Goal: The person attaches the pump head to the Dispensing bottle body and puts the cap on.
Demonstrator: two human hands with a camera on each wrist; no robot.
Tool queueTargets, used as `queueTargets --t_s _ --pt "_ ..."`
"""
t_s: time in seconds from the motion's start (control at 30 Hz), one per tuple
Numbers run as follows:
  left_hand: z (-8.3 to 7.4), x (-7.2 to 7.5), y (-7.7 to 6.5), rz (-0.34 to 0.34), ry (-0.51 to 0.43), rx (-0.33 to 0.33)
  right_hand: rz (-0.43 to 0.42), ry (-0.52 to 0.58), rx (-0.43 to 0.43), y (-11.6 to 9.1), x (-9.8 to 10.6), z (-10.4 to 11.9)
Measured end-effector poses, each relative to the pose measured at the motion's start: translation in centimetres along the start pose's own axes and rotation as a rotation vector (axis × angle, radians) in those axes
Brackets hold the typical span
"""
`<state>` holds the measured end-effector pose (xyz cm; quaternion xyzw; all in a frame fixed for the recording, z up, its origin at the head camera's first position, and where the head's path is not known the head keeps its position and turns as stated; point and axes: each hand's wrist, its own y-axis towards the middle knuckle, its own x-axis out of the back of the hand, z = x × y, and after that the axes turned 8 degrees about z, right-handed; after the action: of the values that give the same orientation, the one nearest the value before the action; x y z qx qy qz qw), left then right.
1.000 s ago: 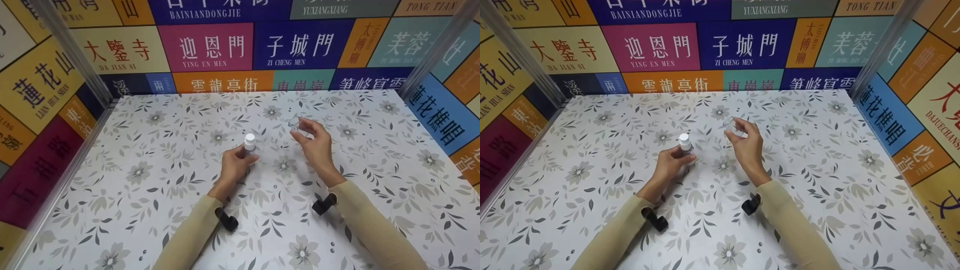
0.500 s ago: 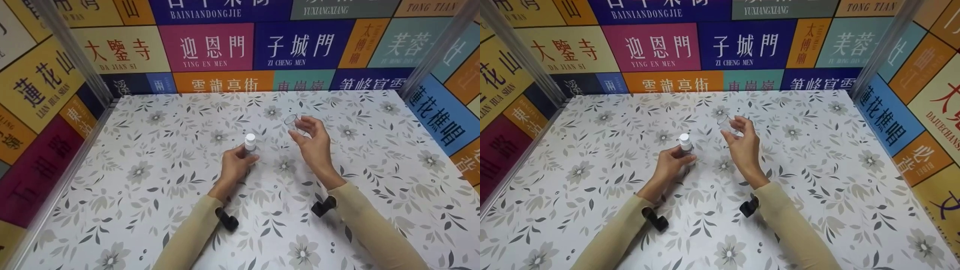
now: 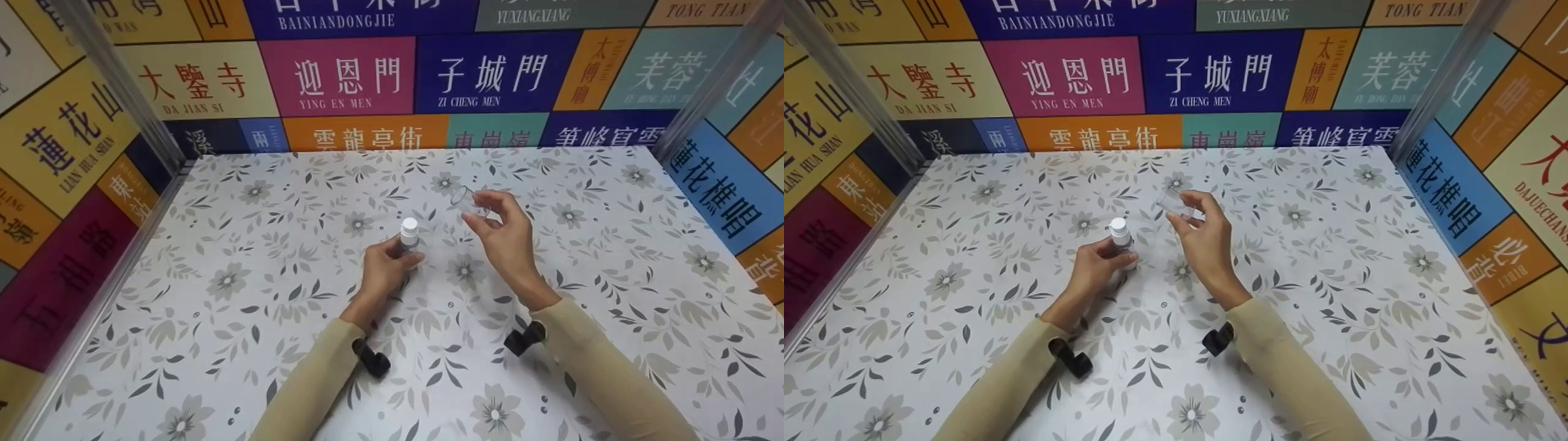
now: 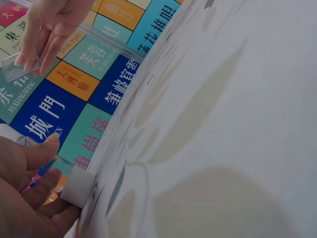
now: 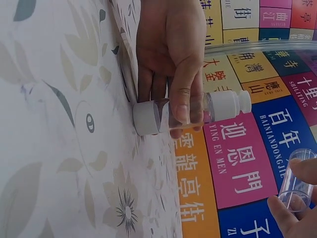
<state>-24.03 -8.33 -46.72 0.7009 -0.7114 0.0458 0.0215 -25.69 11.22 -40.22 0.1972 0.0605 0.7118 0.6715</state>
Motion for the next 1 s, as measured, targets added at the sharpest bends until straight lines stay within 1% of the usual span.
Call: queueTargets --t_s 0.13,0.3,0.4,0.5,0.57,0.8,1.0 --pt "0.0 0.0 0.0 0.004 0.003 -0.001 0.011 -0.009 0.017 -0.1 0.0 0.1" --pt "0.1 -0.1 0.1 -0.009 0.017 0.018 0.015 -0.026 0.052 -0.2 -0.1 0.3" --pt "0.0 0.0 0.0 -0.015 0.039 0.021 0.015 -0.044 0.064 -0.2 -0.2 0.3" --pt "0.0 0.0 0.0 -0.015 0.06 0.017 0.021 -0.067 0.065 -0.2 -0.2 0.4" --pt "0.0 0.0 0.0 -0.013 0.066 0.019 0.025 -0.064 0.058 -0.3 -0.3 0.5" --pt "0.0 0.0 0.0 -0.005 0.035 0.018 0.045 -0.026 0.025 -0.1 -0.8 0.8" --pt "0.0 0.1 0.0 0.005 0.056 -0.009 0.049 -0.035 0.057 -0.2 -1.2 1.1"
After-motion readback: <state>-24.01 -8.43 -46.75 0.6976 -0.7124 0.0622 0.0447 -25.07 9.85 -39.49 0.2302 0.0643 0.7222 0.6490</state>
